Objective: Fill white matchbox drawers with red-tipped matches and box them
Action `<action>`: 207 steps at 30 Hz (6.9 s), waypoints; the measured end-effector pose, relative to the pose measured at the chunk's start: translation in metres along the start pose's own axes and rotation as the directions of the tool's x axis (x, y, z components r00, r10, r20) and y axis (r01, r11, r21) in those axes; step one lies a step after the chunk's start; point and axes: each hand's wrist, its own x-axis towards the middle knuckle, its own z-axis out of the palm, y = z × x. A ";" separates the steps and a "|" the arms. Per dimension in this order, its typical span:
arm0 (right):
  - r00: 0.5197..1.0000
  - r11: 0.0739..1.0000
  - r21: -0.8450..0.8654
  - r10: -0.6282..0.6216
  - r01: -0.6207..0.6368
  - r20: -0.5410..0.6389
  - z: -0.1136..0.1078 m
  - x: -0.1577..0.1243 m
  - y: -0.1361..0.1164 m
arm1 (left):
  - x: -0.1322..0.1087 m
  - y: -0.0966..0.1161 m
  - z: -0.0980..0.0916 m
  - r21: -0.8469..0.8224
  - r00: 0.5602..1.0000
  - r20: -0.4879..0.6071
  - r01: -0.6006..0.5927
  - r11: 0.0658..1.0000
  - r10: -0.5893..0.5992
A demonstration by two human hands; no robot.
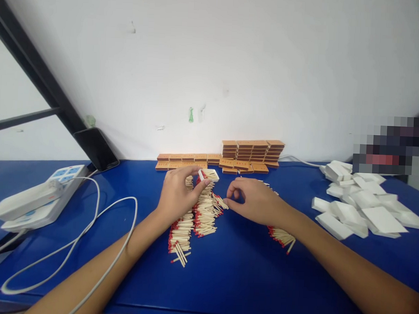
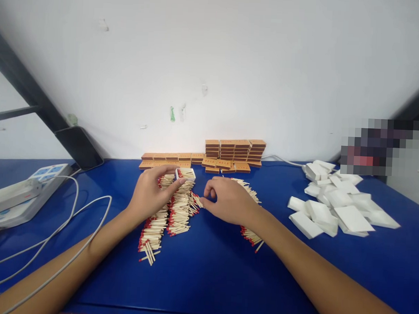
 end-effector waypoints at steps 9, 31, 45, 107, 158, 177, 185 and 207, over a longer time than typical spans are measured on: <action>0.989 0.999 -0.005 0.037 -0.037 0.146 0.006 0.000 0.006 | -0.002 0.003 0.000 0.027 1.000 -0.001 -0.021 0.999 0.021; 0.999 0.997 0.073 0.032 -0.035 0.044 -0.022 0.003 0.021 | -0.003 0.002 0.001 0.103 0.992 0.085 -0.105 0.989 0.096; 0.972 0.972 0.128 -0.177 0.197 -0.154 -0.017 0.002 0.002 | -0.007 0.015 0.001 -0.047 0.951 0.201 -0.229 0.972 0.233; 0.991 0.995 -0.047 -0.077 0.083 0.109 0.010 0.000 0.011 | -0.005 0.009 0.001 0.060 0.998 0.044 -0.042 0.997 0.039; 0.967 0.981 0.013 -0.189 0.194 -0.168 -0.016 0.000 -0.001 | -0.008 0.011 0.004 0.020 0.987 0.094 -0.133 0.991 0.130; 0.951 0.959 0.098 -0.246 0.267 -0.185 -0.012 -0.005 -0.006 | -0.008 0.012 0.006 -0.038 0.990 0.103 -0.089 0.995 0.092; 0.942 0.965 0.080 -0.223 0.250 -0.252 -0.017 -0.003 -0.003 | -0.008 0.013 0.005 -0.042 0.991 0.108 -0.074 0.996 0.079; 0.922 0.998 0.007 0.055 -0.057 -0.384 -0.039 0.009 0.035 | -0.009 0.014 0.005 -0.015 0.989 0.086 -0.116 0.993 0.117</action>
